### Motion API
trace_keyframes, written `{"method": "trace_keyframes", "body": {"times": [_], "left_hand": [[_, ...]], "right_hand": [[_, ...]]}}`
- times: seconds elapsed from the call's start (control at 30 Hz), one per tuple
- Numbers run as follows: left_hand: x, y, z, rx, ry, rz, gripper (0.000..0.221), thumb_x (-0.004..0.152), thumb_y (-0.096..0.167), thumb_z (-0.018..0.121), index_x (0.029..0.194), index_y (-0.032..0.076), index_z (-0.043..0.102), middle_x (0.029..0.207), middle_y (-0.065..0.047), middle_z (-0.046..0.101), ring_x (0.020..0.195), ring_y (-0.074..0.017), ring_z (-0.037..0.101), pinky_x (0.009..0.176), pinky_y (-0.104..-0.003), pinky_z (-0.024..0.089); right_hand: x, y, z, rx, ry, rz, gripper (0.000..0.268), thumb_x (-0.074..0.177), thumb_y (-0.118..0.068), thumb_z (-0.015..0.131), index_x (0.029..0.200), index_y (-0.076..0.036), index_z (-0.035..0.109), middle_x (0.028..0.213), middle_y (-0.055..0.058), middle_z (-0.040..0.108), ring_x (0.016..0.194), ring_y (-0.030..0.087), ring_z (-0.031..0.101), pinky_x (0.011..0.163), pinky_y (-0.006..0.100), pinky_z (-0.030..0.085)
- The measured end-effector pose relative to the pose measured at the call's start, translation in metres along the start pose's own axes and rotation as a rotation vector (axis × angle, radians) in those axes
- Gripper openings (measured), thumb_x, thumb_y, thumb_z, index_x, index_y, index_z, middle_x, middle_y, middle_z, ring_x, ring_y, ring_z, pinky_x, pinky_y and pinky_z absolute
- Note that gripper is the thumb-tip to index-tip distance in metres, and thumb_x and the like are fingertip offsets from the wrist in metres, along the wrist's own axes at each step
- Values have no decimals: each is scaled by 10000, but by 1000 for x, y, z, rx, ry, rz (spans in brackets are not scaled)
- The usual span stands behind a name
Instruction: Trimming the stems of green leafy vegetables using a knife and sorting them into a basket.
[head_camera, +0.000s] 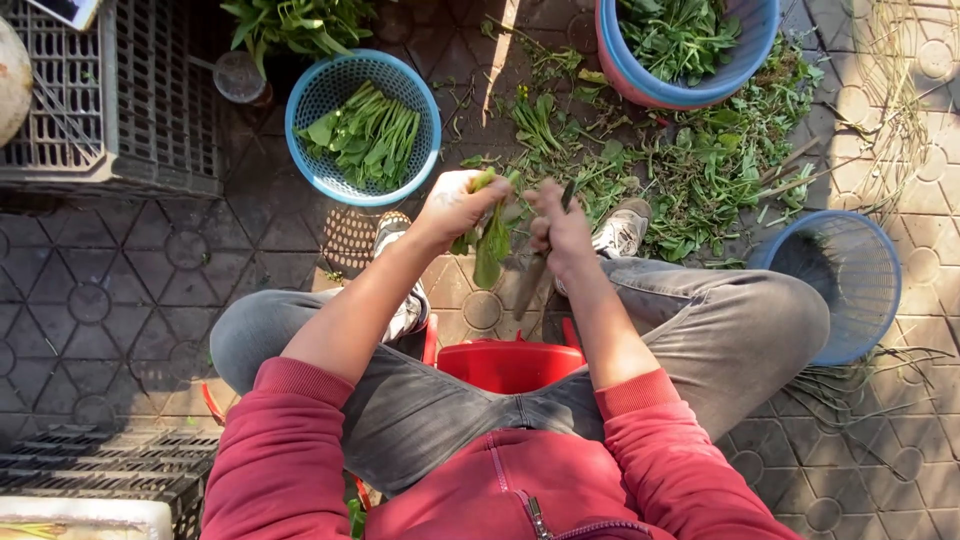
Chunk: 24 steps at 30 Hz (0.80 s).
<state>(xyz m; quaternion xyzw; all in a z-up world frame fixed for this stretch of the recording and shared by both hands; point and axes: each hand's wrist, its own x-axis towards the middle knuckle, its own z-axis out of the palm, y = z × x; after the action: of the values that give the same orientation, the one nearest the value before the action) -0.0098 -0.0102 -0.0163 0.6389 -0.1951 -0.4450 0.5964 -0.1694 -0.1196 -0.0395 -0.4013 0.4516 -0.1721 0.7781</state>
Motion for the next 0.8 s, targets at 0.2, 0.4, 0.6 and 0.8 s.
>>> {"method": "trace_keyframes", "body": {"times": [0.2,0.4,0.6,0.8], "left_hand": [[-13,14,6,-286,64,-61,240,972,228,886,1157,82,839,741,-80,786,679,-147,774,651,-232,593],[-18,15,-2,-241,6,96,352,1177,300,633,1370,50,788,1275,-127,775,1233,-197,655,1187,-403,492],[-6,-2,-11,-294,-90,78,451,1207,350,567,1512,30,659,1220,-159,787,1095,-185,724,1025,-401,627],[-18,13,-5,-109,-82,197,418,1213,319,570,1533,70,674,1478,-188,698,1400,-234,608,1256,-461,439]], "right_hand": [[-35,-7,51,-184,-36,-295,399,933,-188,953,1212,-40,709,929,58,785,711,69,717,640,210,572],[-12,-5,27,-229,-68,-438,281,981,-170,915,1216,-56,812,948,35,811,808,26,662,751,238,609],[-25,-14,42,-301,-108,-517,215,1055,-136,818,1263,-97,851,996,70,845,841,34,693,766,272,643],[-33,-21,53,-392,-139,-648,135,1065,-105,772,1162,-72,859,1080,133,821,994,141,723,904,407,600]]}}
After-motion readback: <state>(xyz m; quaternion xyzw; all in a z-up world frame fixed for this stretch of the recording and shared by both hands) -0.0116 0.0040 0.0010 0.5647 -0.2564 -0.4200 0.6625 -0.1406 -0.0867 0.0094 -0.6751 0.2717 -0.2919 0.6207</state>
